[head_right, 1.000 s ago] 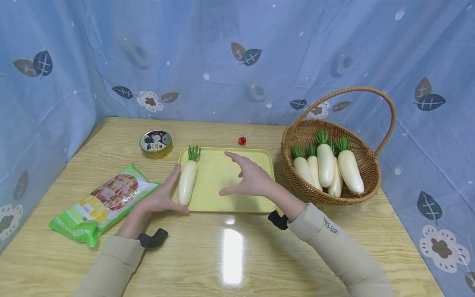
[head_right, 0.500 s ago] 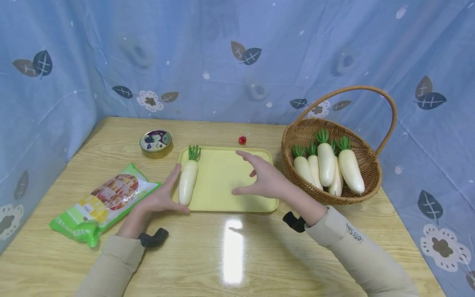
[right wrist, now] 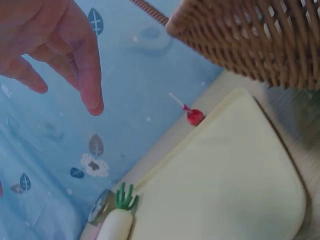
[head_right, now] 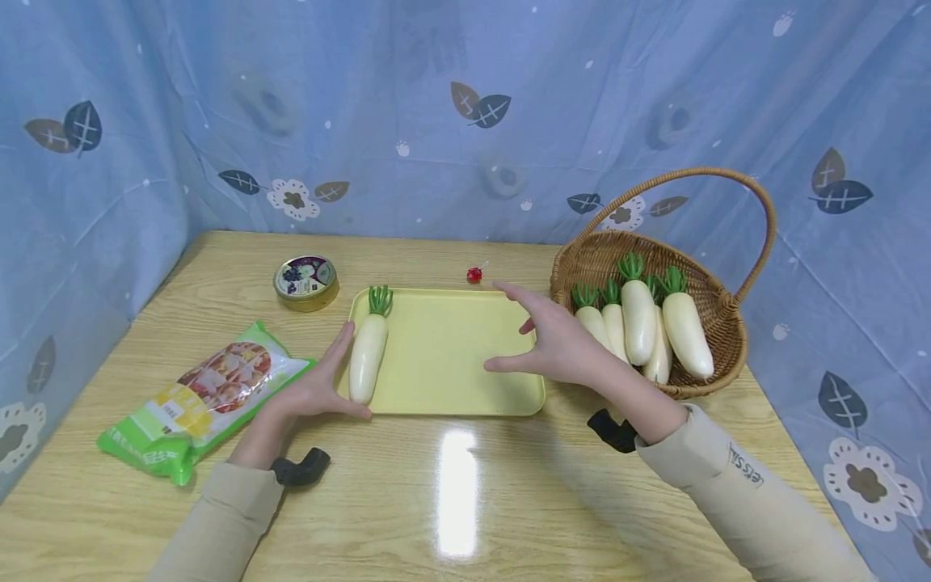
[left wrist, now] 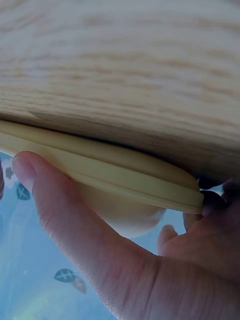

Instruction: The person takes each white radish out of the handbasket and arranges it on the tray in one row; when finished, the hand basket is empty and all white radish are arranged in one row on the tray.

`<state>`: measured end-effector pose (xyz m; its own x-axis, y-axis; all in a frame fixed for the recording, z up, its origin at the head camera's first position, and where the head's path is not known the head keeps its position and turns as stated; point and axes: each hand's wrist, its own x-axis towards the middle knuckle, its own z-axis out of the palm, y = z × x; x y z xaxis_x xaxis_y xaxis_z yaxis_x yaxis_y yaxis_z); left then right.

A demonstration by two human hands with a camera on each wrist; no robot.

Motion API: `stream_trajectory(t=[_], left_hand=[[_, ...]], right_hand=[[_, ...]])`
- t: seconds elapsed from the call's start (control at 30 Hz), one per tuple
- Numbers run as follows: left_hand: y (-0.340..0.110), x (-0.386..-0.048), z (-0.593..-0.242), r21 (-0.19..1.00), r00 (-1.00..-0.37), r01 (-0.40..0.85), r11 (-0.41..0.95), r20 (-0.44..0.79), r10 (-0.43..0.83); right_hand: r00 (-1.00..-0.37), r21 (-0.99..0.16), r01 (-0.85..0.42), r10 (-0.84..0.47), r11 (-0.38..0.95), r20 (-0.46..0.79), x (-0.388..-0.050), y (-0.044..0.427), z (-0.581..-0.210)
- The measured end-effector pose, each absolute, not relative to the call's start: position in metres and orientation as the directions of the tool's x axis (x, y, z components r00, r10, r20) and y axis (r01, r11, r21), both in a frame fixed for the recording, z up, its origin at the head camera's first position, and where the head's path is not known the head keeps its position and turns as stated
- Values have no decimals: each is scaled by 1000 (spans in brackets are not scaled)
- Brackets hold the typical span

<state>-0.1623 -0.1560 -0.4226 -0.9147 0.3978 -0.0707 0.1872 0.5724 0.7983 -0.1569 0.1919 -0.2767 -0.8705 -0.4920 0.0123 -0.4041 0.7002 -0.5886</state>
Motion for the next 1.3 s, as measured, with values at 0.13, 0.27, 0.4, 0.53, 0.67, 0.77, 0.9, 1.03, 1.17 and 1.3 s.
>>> stream_trajectory(t=[0.13, 0.27, 0.4, 0.53, 0.67, 0.77, 0.9, 1.03, 1.17, 1.3], left_hand=[[-156, -163, -422, 798, -913, 201, 568, -58, 404], [-156, -163, -422, 799, -912, 200, 567, -60, 406], [-156, -163, -422, 801, -912, 194, 567, -65, 405], [-156, -163, -422, 800, -913, 184, 571, -76, 401], [-156, -163, -423, 796, -914, 186, 576, -76, 399], [-156, -163, -423, 798, -914, 188, 572, -72, 400], [-156, -163, -423, 799, -914, 187, 571, -71, 399], [-156, -163, -424, 798, -914, 190, 571, -68, 400], [-157, -163, -425, 797, -915, 190, 573, -68, 398], [-157, -163, -425, 800, -915, 192, 569, -64, 399]], right_hand=[[-875, -612, -394, -484, 685, 22, -153, 199, -273], [-877, -612, -399, -479, 683, 38, -150, 208, -271], [-884, -597, -404, -464, 693, 59, -149, 217, -270], [-890, -589, -403, -449, 700, 76, -146, 225, -268], [-897, -591, -400, -432, 700, 95, -145, 233, -265], [-905, -594, -385, -417, 706, 90, -144, 240, -263], [-920, -590, -346, -388, 730, 60, -144, 249, -260], [-936, -580, -308, -348, 754, 45, -143, 259, -258], [-944, -553, -300, -326, 777, 55, -145, 272, -258], [-958, -521, -268, -283, 810, 53, -149, 287, -260]])
